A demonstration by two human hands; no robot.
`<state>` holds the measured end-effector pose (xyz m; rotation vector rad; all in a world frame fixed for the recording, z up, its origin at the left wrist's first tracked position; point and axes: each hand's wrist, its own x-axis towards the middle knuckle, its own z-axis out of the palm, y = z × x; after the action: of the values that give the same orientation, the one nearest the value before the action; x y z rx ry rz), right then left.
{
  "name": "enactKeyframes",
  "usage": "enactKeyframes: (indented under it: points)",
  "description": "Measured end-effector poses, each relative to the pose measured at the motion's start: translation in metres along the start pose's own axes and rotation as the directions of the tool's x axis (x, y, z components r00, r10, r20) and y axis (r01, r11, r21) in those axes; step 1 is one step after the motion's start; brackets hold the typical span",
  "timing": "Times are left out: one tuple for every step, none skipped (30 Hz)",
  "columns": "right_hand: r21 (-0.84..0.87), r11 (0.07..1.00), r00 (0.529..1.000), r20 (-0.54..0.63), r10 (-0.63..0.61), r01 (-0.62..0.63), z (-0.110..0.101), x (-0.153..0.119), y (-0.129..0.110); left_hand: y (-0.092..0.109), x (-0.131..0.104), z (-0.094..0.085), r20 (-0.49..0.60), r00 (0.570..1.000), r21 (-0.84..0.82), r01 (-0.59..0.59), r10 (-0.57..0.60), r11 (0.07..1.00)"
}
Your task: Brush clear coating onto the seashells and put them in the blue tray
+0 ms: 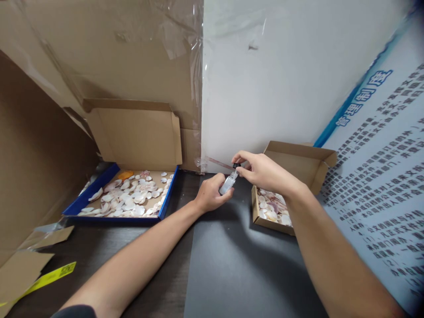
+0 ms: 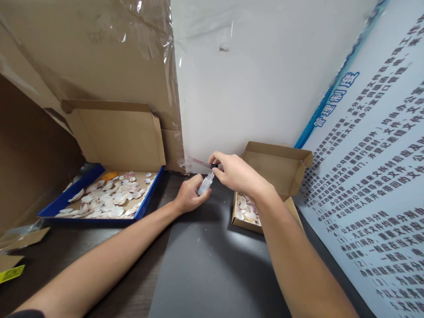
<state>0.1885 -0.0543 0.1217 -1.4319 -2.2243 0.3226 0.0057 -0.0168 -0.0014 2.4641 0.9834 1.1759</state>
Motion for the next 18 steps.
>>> enactKeyframes:
  points:
    - [0.010,1.000,1.000,0.007,0.003,-0.003,-0.0003,-0.0001,-0.0005,-0.0002,0.0000,0.0001,-0.002,1.000,0.000,-0.002,0.002,1.000]
    - [0.018,1.000,1.000,0.015,0.006,-0.006,-0.0005,-0.0001,-0.0009,-0.0003,0.0001,0.0003,-0.007,1.000,0.000,-0.006,0.006,1.000]
    - [0.023,1.000,1.000,0.023,0.009,-0.009,-0.0007,-0.0001,-0.0011,-0.0004,0.0003,0.0004,-0.013,1.000,-0.002,-0.009,0.009,1.000]
    - [0.025,1.000,0.999,0.032,0.012,-0.013,-0.0009,0.0000,-0.0013,-0.0004,0.0004,0.0005,-0.023,1.000,-0.004,-0.013,0.013,1.000]
    - [0.024,1.000,0.999,0.039,0.014,-0.015,-0.0010,0.0001,-0.0013,-0.0004,0.0005,0.0007,-0.032,0.999,-0.007,-0.016,0.016,1.000]
    - [0.023,1.000,0.999,0.044,0.016,-0.017,-0.0011,0.0002,-0.0011,-0.0004,0.0006,0.0008,-0.042,0.999,-0.010,-0.019,0.018,1.000]
    - [0.022,1.000,0.999,0.046,0.016,-0.017,-0.0010,0.0003,-0.0009,-0.0004,0.0007,0.0009,-0.049,0.999,-0.013,-0.021,0.021,1.000]
    - [0.020,1.000,0.999,0.047,0.016,-0.017,-0.0009,0.0004,-0.0006,-0.0005,0.0007,0.0010,-0.054,0.998,-0.014,-0.024,0.023,1.000]
    - [0.014,1.000,0.999,0.046,0.017,-0.018,-0.0008,0.0005,-0.0002,-0.0005,0.0006,0.0011,-0.056,0.998,-0.013,-0.025,0.024,1.000]
    - [0.002,1.000,0.999,0.045,0.021,-0.021,-0.0005,0.0006,0.0001,-0.0006,0.0005,0.0012,-0.057,0.998,-0.011,-0.026,0.025,1.000]
    - [-0.014,1.000,0.999,0.043,0.027,-0.027,-0.0003,0.0007,0.0003,-0.0006,0.0004,0.0012,-0.057,0.998,-0.009,-0.027,0.026,1.000]
    - [-0.032,0.999,0.999,0.041,0.035,-0.034,0.0000,0.0010,0.0005,-0.0007,0.0003,0.0013,-0.058,0.998,-0.006,-0.028,0.028,1.000]
    - [-0.052,0.998,0.998,0.036,0.044,-0.043,0.0002,0.0012,0.0005,-0.0007,0.0002,0.0014,-0.058,0.998,-0.004,-0.030,0.029,1.000]
    - [-0.071,0.996,0.998,0.031,0.055,-0.053,0.0004,0.0016,0.0005,-0.0008,0.0001,0.0014,-0.058,0.998,-0.002,-0.032,0.031,0.999]
    - [-0.088,0.994,0.997,0.029,0.068,-0.066,0.0006,0.0020,0.0005,-0.0009,0.0001,0.0014,-0.057,0.998,0.000,-0.034,0.034,0.999]
    - [-0.103,0.991,0.996,0.027,0.083,-0.079,0.0008,0.0024,0.0005,-0.0010,0.0001,0.0014,-0.055,0.998,0.002,-0.038,0.038,0.999]
    - [-0.116,0.989,0.995,0.025,0.096,-0.093,0.0010,0.0028,0.0006,-0.0011,0.0002,0.0013,-0.051,0.998,0.003,-0.041,0.042,0.999]
    - [-0.126,0.987,0.994,0.024,0.107,-0.104,0.0011,0.0031,0.0008,-0.0012,0.0003,0.0013,-0.048,0.998,0.005,-0.043,0.044,0.999]
